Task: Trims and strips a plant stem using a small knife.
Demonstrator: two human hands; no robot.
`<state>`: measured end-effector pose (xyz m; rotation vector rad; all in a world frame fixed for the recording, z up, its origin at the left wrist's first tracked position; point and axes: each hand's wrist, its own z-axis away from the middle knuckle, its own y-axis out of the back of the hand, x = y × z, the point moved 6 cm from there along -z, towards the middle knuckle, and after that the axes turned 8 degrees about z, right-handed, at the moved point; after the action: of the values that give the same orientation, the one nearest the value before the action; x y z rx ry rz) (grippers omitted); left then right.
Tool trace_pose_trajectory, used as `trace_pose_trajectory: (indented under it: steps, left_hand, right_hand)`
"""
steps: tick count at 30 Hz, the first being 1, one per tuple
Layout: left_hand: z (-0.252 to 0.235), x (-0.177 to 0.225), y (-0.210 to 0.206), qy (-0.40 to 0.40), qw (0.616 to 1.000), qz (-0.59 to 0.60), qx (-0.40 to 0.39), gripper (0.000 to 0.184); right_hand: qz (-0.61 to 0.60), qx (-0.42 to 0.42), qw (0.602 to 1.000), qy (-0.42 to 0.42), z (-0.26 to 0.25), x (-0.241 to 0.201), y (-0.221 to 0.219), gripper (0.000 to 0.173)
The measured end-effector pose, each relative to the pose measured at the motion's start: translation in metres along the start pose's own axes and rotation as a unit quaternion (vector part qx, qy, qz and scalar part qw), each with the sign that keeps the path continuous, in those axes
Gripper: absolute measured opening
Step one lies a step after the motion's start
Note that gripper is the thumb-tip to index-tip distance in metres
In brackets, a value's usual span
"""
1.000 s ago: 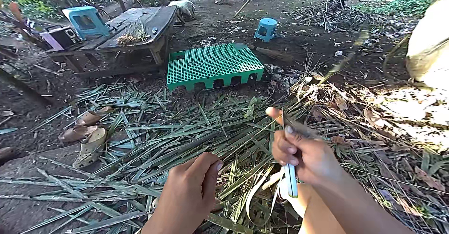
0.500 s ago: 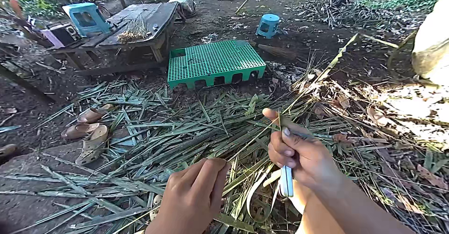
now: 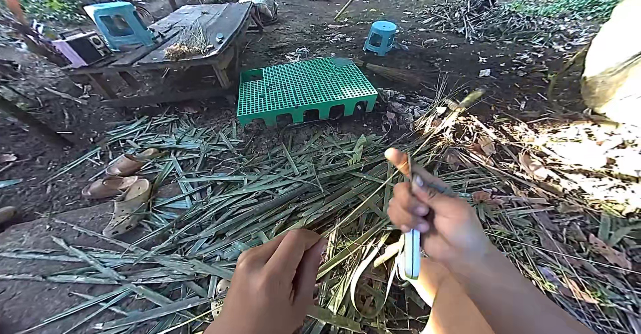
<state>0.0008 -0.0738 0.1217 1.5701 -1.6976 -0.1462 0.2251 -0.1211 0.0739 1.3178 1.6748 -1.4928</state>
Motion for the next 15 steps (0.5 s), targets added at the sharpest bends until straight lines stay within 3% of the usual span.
trace_pose_trajectory:
  steps: [9, 15]
  left_hand:
    - [-0.002, -0.008, 0.0, 0.036, 0.998, 0.01, -0.046, 0.022]
    - [-0.011, 0.0, -0.013, 0.028, 0.999, 0.001, -0.019, 0.023]
  right_hand:
    - [-0.01, 0.037, 0.999, 0.012, -0.002, 0.0, 0.005, 0.036]
    - [0.073, -0.105, 0.992, 0.012, 0.017, 0.026, -0.044, 0.039]
